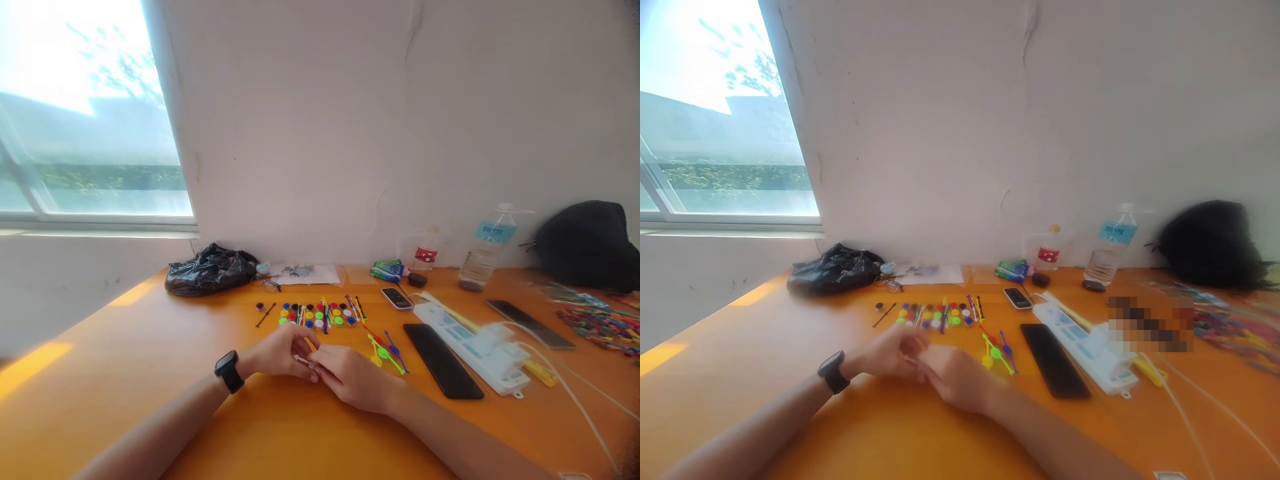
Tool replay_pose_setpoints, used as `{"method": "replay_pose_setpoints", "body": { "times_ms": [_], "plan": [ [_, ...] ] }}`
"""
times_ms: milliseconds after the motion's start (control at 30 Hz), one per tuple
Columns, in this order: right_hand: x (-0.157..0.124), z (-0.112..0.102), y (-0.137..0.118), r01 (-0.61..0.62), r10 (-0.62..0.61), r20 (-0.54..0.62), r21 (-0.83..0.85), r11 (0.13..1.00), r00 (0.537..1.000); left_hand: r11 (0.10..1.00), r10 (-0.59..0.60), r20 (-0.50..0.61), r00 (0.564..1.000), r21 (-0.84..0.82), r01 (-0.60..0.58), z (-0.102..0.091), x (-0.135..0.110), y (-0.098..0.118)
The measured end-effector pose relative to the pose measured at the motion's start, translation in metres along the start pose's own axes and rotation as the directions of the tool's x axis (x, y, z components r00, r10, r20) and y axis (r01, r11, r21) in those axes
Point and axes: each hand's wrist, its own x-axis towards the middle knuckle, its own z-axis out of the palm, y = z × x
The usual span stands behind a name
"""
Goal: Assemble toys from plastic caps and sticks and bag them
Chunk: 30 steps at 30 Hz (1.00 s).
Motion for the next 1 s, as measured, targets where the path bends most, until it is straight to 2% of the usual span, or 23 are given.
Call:
{"method": "replay_pose_setpoints", "body": {
  "times_ms": [67,133,200,267,333,367,433,500,567,633,767,1000],
  "plan": [
    [0.000,-0.001,-0.002,-0.035,0.035,0.014,0.018,0.999,0.999,0.994,0.039,-0.078,0.996,0.100,-0.032,-0.005,-0.001,0.001],
    [-0.001,-0.003,-0.003,-0.082,0.081,0.025,0.015,0.997,0.996,0.971,0.101,-0.250,0.963,0.237,-0.040,-0.014,-0.001,-0.001],
    [-0.001,-0.005,-0.004,-0.141,0.141,0.040,-0.002,0.990,0.989,0.934,0.147,-0.447,0.883,0.356,0.025,-0.027,0.000,-0.009],
    [-0.002,-0.009,-0.003,-0.208,0.210,0.057,-0.035,0.977,0.976,0.890,0.153,-0.614,0.775,0.426,0.162,-0.042,0.000,-0.022],
    [-0.002,-0.012,-0.002,-0.249,0.256,0.079,-0.087,0.965,0.963,0.826,0.156,-0.703,0.694,0.478,0.298,-0.058,0.000,-0.039],
    [-0.003,-0.014,-0.001,-0.257,0.268,0.090,-0.121,0.959,0.959,0.787,0.175,-0.714,0.678,0.515,0.340,-0.065,-0.001,-0.048],
    [-0.003,-0.018,-0.001,-0.257,0.280,0.106,-0.194,0.947,0.954,0.687,0.176,-0.686,0.706,0.599,0.412,-0.076,-0.004,-0.062],
    [-0.003,-0.021,-0.001,-0.258,0.296,0.112,-0.268,0.928,0.949,0.601,0.123,-0.643,0.756,0.654,0.459,-0.082,-0.008,-0.071],
    [-0.003,-0.024,-0.002,-0.270,0.324,0.112,-0.338,0.902,0.940,0.576,0.058,-0.605,0.794,0.670,0.468,-0.086,-0.011,-0.075],
    [-0.003,-0.026,-0.003,-0.284,0.356,0.119,-0.400,0.871,0.927,0.598,0.009,-0.583,0.812,0.654,0.463,-0.087,-0.011,-0.076],
    [-0.003,-0.027,0.000,-0.299,0.410,0.121,-0.506,0.809,0.904,0.628,-0.041,-0.572,0.819,0.623,0.466,-0.087,-0.009,-0.071],
    [-0.006,-0.029,0.008,-0.315,0.454,0.102,-0.586,0.746,0.885,0.547,-0.097,-0.590,0.801,0.641,0.538,-0.081,-0.008,-0.059]
  ]
}}
